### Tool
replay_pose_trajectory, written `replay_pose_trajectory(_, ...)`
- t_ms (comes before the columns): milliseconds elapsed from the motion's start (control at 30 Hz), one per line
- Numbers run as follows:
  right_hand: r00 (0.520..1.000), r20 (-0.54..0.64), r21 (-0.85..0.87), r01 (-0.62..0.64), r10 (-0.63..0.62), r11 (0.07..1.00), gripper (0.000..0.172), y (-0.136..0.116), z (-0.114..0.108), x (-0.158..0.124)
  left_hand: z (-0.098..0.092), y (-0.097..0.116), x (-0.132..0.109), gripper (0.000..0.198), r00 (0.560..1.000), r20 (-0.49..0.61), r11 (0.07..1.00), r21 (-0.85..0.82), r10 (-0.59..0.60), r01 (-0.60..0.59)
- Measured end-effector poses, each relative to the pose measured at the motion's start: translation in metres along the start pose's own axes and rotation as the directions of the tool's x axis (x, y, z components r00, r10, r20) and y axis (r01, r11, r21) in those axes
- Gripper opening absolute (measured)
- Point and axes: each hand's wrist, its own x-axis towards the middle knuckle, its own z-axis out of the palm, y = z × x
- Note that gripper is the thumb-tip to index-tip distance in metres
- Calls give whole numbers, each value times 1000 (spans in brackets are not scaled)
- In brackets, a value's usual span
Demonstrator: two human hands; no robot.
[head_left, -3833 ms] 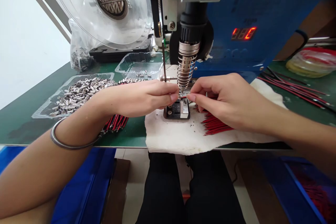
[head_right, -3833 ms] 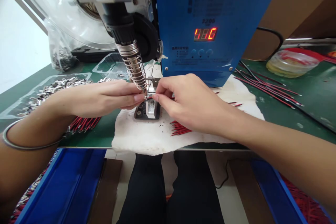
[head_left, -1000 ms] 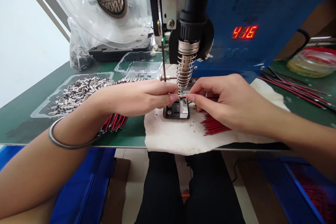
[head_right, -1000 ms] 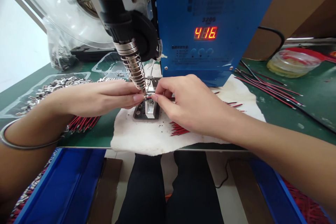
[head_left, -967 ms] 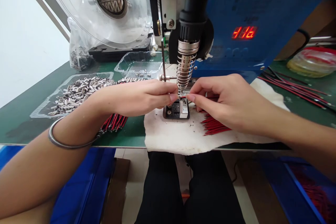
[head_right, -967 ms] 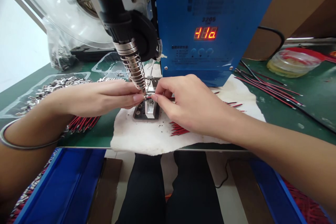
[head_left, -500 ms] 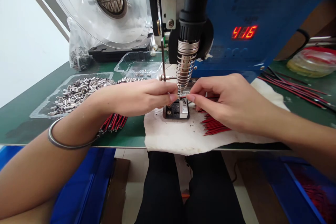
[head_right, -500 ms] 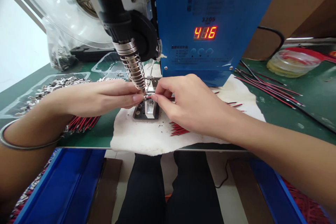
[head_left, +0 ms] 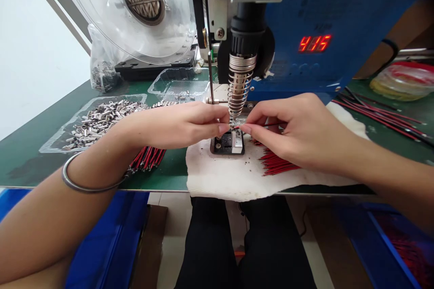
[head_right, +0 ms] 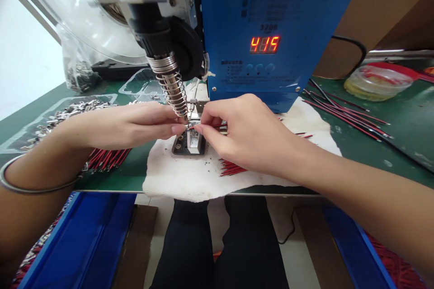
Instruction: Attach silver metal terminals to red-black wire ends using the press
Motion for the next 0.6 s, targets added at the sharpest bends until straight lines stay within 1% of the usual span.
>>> replay_pose_trajectory(67, 1000, -15, -40, 17, -17, 999, 21, 1, 0, 0, -1, -1, 1, 26, 998, 61, 1000, 0, -19, 19)
replay_pose_trajectory(133, 999, -25, -55, 29, -30, 998, 20, 2, -1, 0, -2, -1, 1, 27, 997, 80, 1000, 3, -12, 12)
replay_pose_trajectory(233, 999, -22, -30, 47, -48, 998, 20, 2, 0, 0, -2, -1, 2, 28, 997, 74, 1000, 9, 13, -14)
replay_pose_trajectory(367, 998, -10, -13, 65, -65, 998, 21, 2, 0, 1, -2, -1, 2, 28, 997, 78, 1000, -6, -27, 28)
replay_pose_trajectory(467, 998, -1, -15, 56, -56, 998, 21, 3, 0, 1, -1, -1, 1, 29, 997, 61, 998, -9, -57, 57)
replay_pose_trajectory(600, 1000, 11, 5, 23, -23, 1000, 21, 2, 0, 1, -1, -2, 0, 29, 997, 43, 998, 5, -59, 58)
